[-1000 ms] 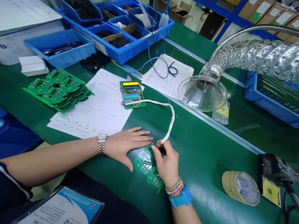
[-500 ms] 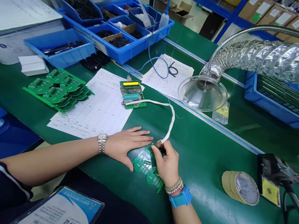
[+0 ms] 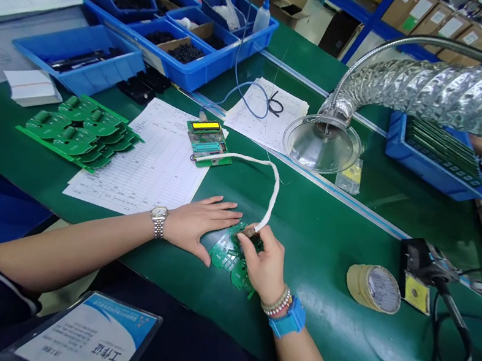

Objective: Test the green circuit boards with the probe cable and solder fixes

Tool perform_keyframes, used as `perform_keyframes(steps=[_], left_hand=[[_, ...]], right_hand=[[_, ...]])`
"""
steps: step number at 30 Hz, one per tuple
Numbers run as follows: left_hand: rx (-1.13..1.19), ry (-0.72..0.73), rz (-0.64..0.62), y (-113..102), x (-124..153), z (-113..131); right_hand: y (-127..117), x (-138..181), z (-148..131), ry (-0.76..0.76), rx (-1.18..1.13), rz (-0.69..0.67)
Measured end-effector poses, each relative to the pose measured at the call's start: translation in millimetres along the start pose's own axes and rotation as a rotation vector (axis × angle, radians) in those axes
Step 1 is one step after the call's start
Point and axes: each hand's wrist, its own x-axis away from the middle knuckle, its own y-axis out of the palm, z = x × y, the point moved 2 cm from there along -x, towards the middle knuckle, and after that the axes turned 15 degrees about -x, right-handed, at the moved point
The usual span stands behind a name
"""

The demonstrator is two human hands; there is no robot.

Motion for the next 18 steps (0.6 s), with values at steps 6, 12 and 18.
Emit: perform_keyframes(steps=[6, 12, 18], left_hand=[[0.019, 0.0, 0.011, -0.7, -0.4, 0.9], [0.014, 0.004, -0.018, -3.3, -0.9, 1.4], [-0.003, 0.003, -0.014, -2.0, -0.8, 0.9]], right_hand=[[10.4, 23.5, -3.1, 0.012, -0.063, -0.078], [14.0, 24.9, 4.2, -0.001, -0.067, -0.075], [13.9, 24.8, 4.0, -0.005, -0.062, -0.069]])
